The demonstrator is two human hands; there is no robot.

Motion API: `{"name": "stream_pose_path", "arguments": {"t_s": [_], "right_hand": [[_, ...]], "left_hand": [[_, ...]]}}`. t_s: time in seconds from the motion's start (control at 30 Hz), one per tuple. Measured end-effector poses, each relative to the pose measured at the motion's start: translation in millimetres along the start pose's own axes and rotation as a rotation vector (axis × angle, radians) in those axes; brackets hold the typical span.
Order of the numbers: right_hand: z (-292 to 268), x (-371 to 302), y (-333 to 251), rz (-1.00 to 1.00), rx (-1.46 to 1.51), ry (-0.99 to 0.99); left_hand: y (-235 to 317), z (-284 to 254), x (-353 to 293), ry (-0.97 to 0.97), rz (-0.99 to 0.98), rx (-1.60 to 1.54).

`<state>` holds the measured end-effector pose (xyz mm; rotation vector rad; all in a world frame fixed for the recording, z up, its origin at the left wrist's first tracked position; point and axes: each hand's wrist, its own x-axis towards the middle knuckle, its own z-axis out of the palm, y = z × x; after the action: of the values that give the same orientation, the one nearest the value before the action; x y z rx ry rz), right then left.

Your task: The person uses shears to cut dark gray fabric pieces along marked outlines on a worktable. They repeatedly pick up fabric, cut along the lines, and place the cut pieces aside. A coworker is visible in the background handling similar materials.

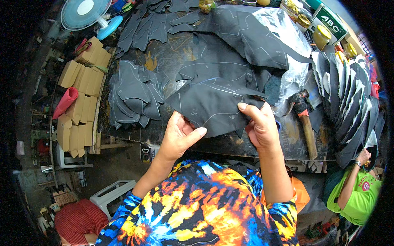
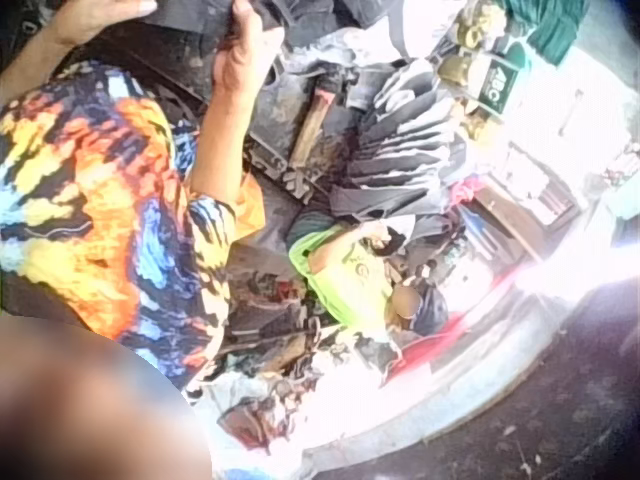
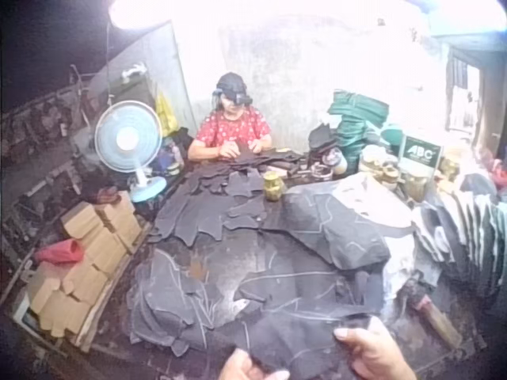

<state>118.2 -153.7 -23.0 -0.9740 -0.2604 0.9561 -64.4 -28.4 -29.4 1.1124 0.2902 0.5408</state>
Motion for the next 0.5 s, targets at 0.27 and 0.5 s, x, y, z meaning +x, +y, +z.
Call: {"name": "stream_pose_path", "arguments": {"t_s": [0.27,0.5], "right_hand": [[2,-4,1,-0.02,-0.041,-0.075],[13,-18,6,-0.039,-0.093,0.002]], "left_hand": [[-2,-2,7,-0.045,-0.054,-0.194],[-10,16,11,0.127,-0.189,-0.348]]}}
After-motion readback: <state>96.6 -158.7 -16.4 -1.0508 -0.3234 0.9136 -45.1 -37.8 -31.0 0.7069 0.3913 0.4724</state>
